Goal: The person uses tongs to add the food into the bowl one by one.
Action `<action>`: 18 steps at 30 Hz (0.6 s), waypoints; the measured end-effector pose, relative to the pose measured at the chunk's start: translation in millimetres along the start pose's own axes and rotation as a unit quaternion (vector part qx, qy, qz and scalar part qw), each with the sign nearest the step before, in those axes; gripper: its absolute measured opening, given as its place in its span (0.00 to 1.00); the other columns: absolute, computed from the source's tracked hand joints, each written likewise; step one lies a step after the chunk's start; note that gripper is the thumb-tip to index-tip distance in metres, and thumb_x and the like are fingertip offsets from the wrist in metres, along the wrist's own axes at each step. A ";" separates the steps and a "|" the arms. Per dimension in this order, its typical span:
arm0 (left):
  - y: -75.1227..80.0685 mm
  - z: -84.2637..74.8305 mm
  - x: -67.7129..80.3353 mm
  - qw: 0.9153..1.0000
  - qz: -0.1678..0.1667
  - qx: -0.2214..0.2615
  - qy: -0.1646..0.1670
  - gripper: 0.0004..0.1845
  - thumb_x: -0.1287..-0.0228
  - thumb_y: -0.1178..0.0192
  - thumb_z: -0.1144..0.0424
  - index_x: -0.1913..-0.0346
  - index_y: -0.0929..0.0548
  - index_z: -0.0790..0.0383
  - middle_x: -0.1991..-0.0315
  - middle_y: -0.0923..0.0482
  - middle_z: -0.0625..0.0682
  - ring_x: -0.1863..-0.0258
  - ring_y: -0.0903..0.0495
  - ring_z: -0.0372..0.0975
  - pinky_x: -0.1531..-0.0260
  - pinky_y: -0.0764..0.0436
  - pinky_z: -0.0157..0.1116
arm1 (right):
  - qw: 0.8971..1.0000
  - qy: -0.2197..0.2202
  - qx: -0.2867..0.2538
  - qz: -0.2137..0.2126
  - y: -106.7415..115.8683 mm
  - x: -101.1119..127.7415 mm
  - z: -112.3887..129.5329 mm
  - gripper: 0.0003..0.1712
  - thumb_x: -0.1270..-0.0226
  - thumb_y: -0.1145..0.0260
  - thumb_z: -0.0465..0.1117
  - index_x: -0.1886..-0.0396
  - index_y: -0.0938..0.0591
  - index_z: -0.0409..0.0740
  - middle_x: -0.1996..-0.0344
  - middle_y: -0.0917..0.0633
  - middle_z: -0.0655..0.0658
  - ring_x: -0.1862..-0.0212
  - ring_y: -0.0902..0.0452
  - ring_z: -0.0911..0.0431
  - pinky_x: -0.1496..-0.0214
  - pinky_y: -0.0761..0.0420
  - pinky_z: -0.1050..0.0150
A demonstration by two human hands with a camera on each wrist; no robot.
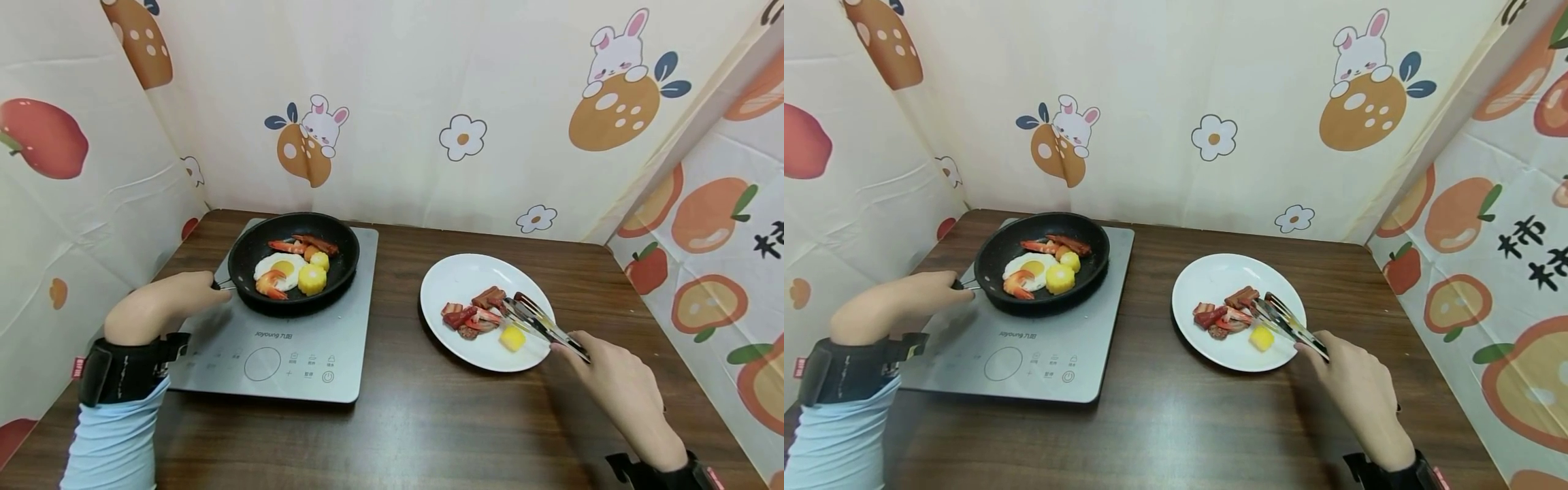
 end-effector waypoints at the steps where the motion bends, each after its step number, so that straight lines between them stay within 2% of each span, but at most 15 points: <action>1: 0.2 -0.2 0.2 1.000 0.000 -0.001 0.000 0.42 0.24 0.56 0.51 0.29 0.52 0.89 0.33 0.47 0.86 0.43 0.26 0.68 0.66 0.12 0.54 | 1.000 0.003 -0.003 -0.001 0.6 -0.4 2.3 0.31 0.29 0.37 0.62 0.44 0.17 0.41 0.66 0.11 0.36 0.74 0.19 0.46 0.82 0.32 0.54; 4: 0.6 -1.1 0.8 1.000 -0.003 -0.003 -0.001 0.42 0.24 0.56 0.51 0.30 0.52 0.89 0.33 0.46 0.86 0.44 0.25 0.68 0.68 0.12 0.54 | 1.000 0.013 -0.009 -0.006 3.2 -2.7 10.7 0.29 0.28 0.37 0.62 0.45 0.17 0.43 0.69 0.12 0.38 0.76 0.20 0.49 0.83 0.34 0.56; 7: 0.1 -1.4 1.3 1.000 -0.006 -0.006 -0.003 0.41 0.24 0.56 0.51 0.30 0.51 0.89 0.33 0.46 0.86 0.43 0.26 0.68 0.65 0.12 0.55 | 1.000 0.021 -0.013 -0.010 5.9 -5.8 21.7 0.27 0.28 0.37 0.62 0.48 0.17 0.44 0.75 0.14 0.42 0.78 0.25 0.52 0.82 0.36 0.58; 11: -1.6 -1.8 0.6 1.000 -0.004 -0.006 -0.002 0.42 0.24 0.55 0.50 0.30 0.51 0.89 0.32 0.47 0.85 0.40 0.29 0.69 0.55 0.14 0.58 | 0.999 0.036 -0.011 -0.022 10.1 -11.9 39.1 0.25 0.29 0.36 0.61 0.51 0.16 0.45 0.79 0.17 0.48 0.79 0.32 0.56 0.82 0.39 0.61; 14: -0.9 -1.8 0.0 1.000 -0.004 -0.006 0.000 0.42 0.24 0.55 0.50 0.30 0.51 0.89 0.32 0.46 0.85 0.41 0.29 0.68 0.56 0.14 0.57 | 0.998 0.051 -0.009 -0.029 13.5 -17.4 53.0 0.27 0.29 0.37 0.63 0.50 0.16 0.45 0.76 0.15 0.46 0.79 0.29 0.56 0.82 0.37 0.62; 18: 1.0 -0.9 0.1 1.000 -0.006 -0.007 0.002 0.41 0.24 0.56 0.50 0.30 0.51 0.88 0.33 0.45 0.85 0.42 0.27 0.68 0.63 0.12 0.55 | 0.997 0.075 -0.011 -0.030 17.2 -25.0 74.2 0.26 0.28 0.38 0.64 0.49 0.15 0.48 0.73 0.13 0.46 0.77 0.25 0.56 0.80 0.34 0.61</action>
Point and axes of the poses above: each hand's wrist, its own x-axis away from the middle knuckle, its own y-axis out of the back of the hand, z = x × y, the point moved 7 cm from there along -x, towards the middle knuckle
